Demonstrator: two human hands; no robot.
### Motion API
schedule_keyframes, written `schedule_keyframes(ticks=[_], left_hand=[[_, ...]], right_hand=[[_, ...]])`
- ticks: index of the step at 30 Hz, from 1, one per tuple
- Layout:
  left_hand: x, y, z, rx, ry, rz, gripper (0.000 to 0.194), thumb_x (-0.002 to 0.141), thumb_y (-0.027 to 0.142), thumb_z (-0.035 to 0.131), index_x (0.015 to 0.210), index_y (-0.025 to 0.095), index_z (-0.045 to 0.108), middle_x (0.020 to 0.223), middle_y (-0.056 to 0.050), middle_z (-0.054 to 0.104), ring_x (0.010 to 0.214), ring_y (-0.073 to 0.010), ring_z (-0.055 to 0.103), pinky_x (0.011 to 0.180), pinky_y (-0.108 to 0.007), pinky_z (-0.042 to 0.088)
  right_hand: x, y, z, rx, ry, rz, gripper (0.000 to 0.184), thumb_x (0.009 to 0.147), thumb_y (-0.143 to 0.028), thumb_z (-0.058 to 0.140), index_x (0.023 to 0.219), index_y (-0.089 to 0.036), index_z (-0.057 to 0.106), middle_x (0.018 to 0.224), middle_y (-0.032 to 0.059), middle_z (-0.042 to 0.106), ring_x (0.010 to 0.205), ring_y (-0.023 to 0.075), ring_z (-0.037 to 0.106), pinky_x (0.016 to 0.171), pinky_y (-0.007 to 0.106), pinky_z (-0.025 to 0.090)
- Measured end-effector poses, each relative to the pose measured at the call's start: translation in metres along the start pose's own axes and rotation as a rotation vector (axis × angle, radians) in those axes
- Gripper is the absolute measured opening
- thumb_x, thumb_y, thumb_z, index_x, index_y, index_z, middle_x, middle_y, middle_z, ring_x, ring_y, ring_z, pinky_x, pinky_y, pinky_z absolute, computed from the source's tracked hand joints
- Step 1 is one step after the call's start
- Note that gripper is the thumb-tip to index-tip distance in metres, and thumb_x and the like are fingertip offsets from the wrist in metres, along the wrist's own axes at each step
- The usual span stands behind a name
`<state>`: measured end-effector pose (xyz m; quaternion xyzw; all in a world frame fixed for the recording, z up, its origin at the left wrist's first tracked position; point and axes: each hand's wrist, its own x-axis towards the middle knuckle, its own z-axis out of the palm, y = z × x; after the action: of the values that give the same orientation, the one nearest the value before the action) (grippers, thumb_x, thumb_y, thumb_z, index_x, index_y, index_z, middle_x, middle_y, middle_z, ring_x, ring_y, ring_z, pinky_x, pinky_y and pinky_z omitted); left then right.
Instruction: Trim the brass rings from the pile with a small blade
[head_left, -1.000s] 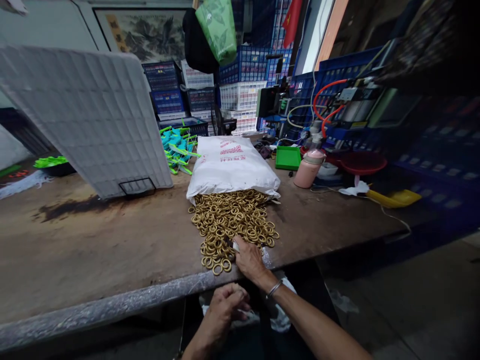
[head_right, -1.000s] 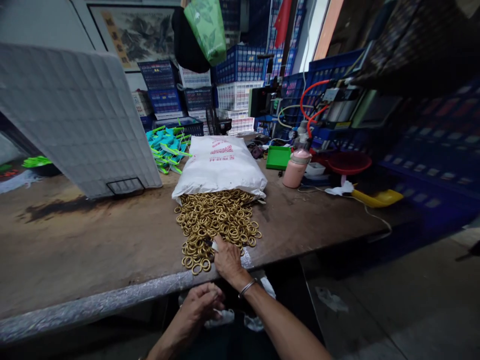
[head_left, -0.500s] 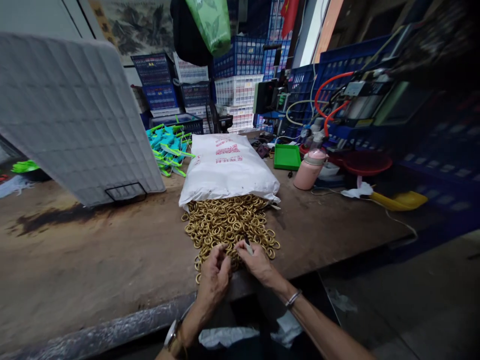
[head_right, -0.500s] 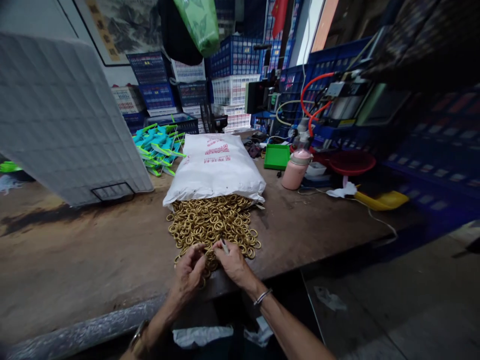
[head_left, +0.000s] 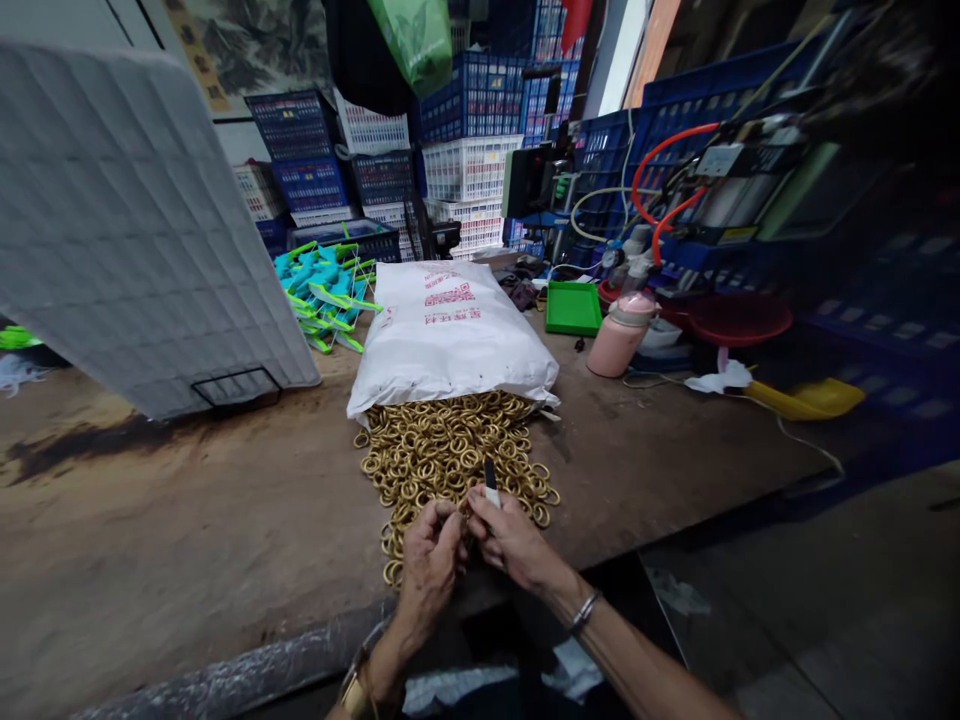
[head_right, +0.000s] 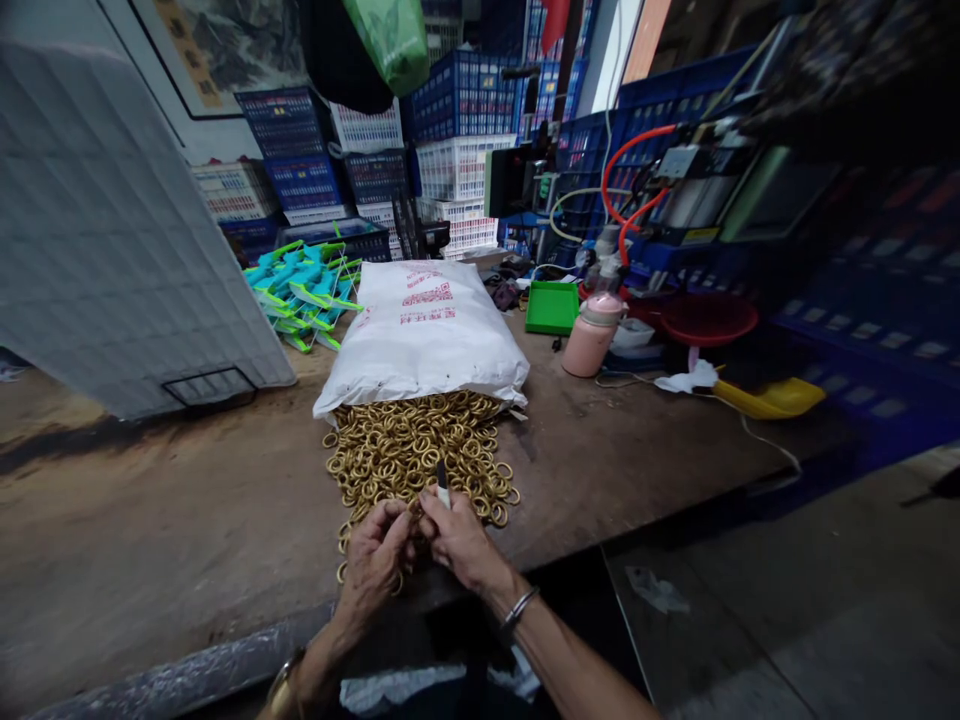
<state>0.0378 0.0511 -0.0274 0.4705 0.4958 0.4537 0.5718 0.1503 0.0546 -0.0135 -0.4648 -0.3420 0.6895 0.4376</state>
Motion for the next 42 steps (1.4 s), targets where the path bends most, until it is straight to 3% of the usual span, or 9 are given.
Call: schedule_keyframes(ticks=[6,12,15,19,24,28,35,42], left_hand=[[-0.007,0.001,-0.001,0.011,-0.051,-0.056,0.028,0.073,0.043,0.055,0.072,0.016,0.053,0.049,0.006,0.048,0.034,-0.0045,0.038,0.033,-0.015,0.032],[-0.021,0.01,-0.005,0.0,-0.037,-0.122,0.033,0.075,0.049,0.051,0.066,0.017,0.049,0.045,0.007,0.046,0.031,-0.0037,0.036,0.031,-0.013,0.027],[-0.027,0.013,-0.008,-0.006,-0.029,-0.147,0.035,0.073,0.051,0.053,0.063,0.018,0.047,0.043,0.007,0.045,0.03,-0.0034,0.034,0.031,-0.014,0.026],[-0.032,0.013,-0.012,-0.063,-0.099,-0.133,0.035,0.075,0.049,0.052,0.063,0.017,0.047,0.04,0.008,0.041,0.03,-0.0032,0.031,0.033,-0.014,0.027],[-0.038,0.007,-0.015,-0.136,-0.11,-0.123,0.032,0.075,0.046,0.054,0.065,0.016,0.049,0.049,0.006,0.046,0.035,-0.0027,0.035,0.036,-0.015,0.028],[-0.041,0.003,-0.017,-0.189,-0.113,-0.122,0.03,0.076,0.045,0.054,0.066,0.016,0.049,0.051,0.006,0.047,0.036,-0.0029,0.035,0.037,-0.015,0.028],[-0.045,0.005,-0.021,-0.276,-0.23,-0.171,0.027,0.079,0.041,0.052,0.071,0.015,0.052,0.054,0.003,0.052,0.037,-0.0043,0.04,0.036,-0.016,0.033],[-0.046,0.006,-0.02,-0.355,-0.186,-0.193,0.026,0.074,0.041,0.058,0.078,0.016,0.05,0.066,0.001,0.058,0.045,-0.0066,0.049,0.038,-0.016,0.037]], right_hand=[[0.001,0.004,-0.004,-0.115,0.05,-0.041,0.032,0.072,-0.05,0.05,0.068,-0.021,0.037,0.045,-0.0116,0.035,0.031,0.0025,0.02,0.031,0.016,0.016],[-0.003,0.004,-0.003,-0.527,0.166,-0.309,0.02,0.072,-0.034,0.052,0.061,-0.018,0.047,0.053,-0.0061,0.043,0.048,0.0062,0.037,0.047,0.019,0.031],[-0.01,0.001,0.001,-0.635,0.156,-0.365,0.019,0.074,-0.032,0.051,0.063,-0.017,0.05,0.057,-0.0049,0.047,0.054,0.0073,0.04,0.052,0.019,0.033],[-0.017,0.0,0.004,-0.59,0.107,-0.336,0.02,0.076,-0.033,0.049,0.064,-0.017,0.05,0.057,-0.0046,0.046,0.054,0.0075,0.04,0.052,0.019,0.033],[-0.018,0.007,0.005,-0.433,0.014,-0.21,0.018,0.077,-0.031,0.047,0.066,-0.017,0.048,0.052,-0.0063,0.043,0.047,0.0062,0.038,0.047,0.018,0.032],[-0.018,0.011,0.006,-0.405,0.003,-0.199,0.019,0.078,-0.031,0.046,0.065,-0.017,0.047,0.051,-0.0065,0.042,0.045,0.0058,0.036,0.046,0.018,0.03],[-0.026,0.002,0.012,-0.646,0.088,-0.308,0.022,0.081,-0.028,0.043,0.062,-0.017,0.047,0.055,-0.005,0.043,0.053,0.0078,0.04,0.052,0.019,0.032],[-0.023,0.007,0.003,-0.936,0.146,-0.402,0.019,0.082,-0.022,0.038,0.065,-0.018,0.046,0.057,-0.0037,0.045,0.054,0.0091,0.041,0.053,0.02,0.03]])
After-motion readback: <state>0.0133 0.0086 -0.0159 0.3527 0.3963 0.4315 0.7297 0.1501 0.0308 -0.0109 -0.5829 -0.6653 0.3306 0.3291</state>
